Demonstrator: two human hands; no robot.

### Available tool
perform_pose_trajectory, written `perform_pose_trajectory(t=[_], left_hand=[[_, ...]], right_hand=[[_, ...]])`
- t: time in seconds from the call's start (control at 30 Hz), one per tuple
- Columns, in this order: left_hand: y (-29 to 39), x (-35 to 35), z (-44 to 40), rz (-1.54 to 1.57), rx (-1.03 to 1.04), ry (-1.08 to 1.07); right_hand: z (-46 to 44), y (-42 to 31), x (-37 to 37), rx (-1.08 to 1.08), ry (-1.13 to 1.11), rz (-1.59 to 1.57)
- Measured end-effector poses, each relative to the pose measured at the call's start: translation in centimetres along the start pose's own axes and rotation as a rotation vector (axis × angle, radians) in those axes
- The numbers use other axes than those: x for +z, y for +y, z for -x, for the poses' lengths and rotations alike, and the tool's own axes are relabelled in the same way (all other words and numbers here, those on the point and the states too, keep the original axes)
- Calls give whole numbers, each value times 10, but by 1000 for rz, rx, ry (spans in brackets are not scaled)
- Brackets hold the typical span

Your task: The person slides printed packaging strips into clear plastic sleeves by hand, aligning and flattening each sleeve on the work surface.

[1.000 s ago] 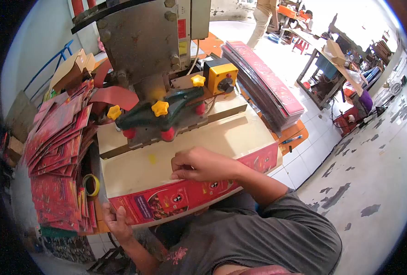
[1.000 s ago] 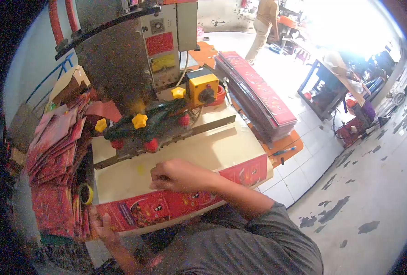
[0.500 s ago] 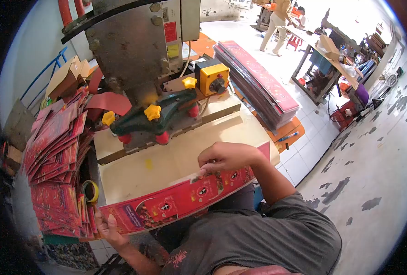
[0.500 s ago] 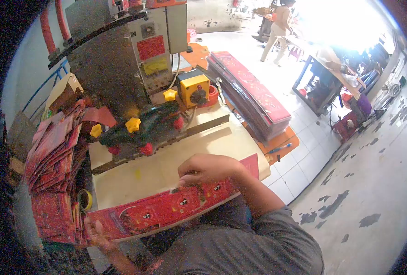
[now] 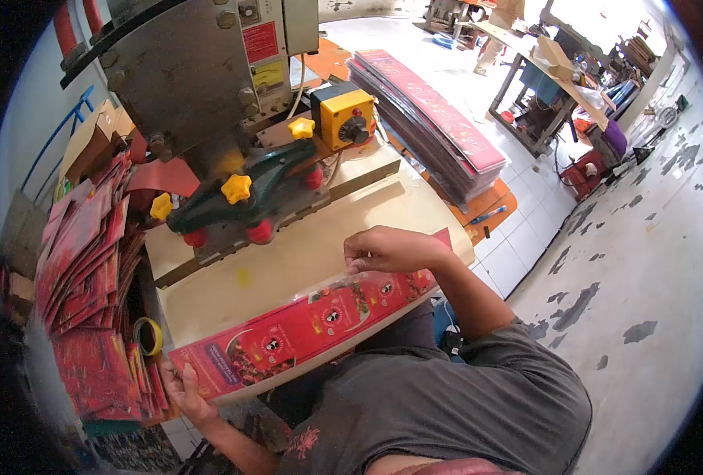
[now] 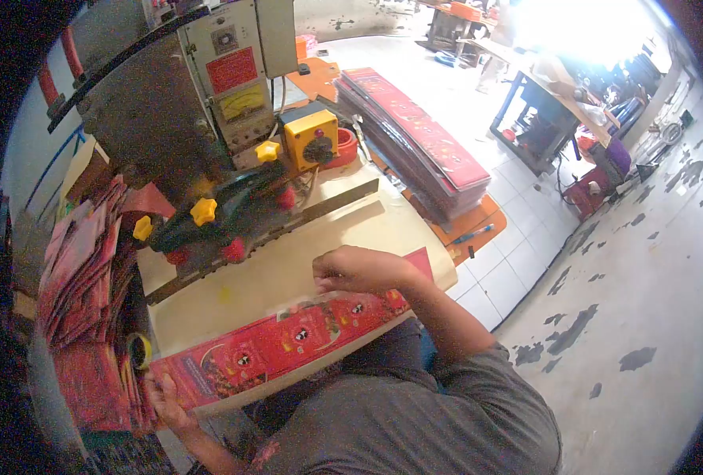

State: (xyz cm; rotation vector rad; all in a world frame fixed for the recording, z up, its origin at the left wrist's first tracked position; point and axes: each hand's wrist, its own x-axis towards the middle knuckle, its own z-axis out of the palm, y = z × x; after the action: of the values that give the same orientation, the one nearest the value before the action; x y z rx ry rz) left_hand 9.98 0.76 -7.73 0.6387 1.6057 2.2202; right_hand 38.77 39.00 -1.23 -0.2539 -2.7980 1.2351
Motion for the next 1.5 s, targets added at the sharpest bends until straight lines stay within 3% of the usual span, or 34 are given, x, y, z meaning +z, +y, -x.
perform_pose_trajectory(t=[0.2, 0.33, 0.4, 0.63, 0.73, 0.83, 0.9, 0.97, 1.03, 1.13, 1.2, 1.33, 1.43, 1.5], left_hand=[[8, 13, 4, -71, -66, 23], [6, 7, 5, -224, -46, 50], [4, -11, 2, -380, -166, -55], [0, -26, -10, -568, -208, -63], [11, 0, -19, -548, -239, 54], [-4, -17, -26, -579, -212, -35], [-13, -21, -28, -318, -217, -24], [-14, -20, -27, -310, -220, -15], [-16, -25, -26, -385, -180, -10], [-18, -28, -28, -574, -166, -7], [-12, -16, -26, -618, -198, 1], [1, -1, -31, -690, -257, -35], [-5, -16, -36, -621, -233, -61], [-8, -23, -38, -568, -244, -65]], right_hand=[[-8, 8, 11, 63, -47, -26], [-9, 18, 34, 49, 46, 67], [-9, 24, 46, 50, 88, 113], [-8, 38, 65, -28, 193, 198], [-8, 32, 67, -64, 243, 249], [-7, 23, 63, 20, 299, 341], [3, 25, 55, 57, 389, 326], [25, 27, 39, 12, 517, 497], [46, 36, 30, 214, 688, 341], [80, 43, 24, 342, 769, 468], [97, 38, 25, 642, 820, 443], [117, 32, 30, 871, 657, 375], [117, 25, 32, 963, 724, 149], [118, 32, 39, 897, 772, 250]])
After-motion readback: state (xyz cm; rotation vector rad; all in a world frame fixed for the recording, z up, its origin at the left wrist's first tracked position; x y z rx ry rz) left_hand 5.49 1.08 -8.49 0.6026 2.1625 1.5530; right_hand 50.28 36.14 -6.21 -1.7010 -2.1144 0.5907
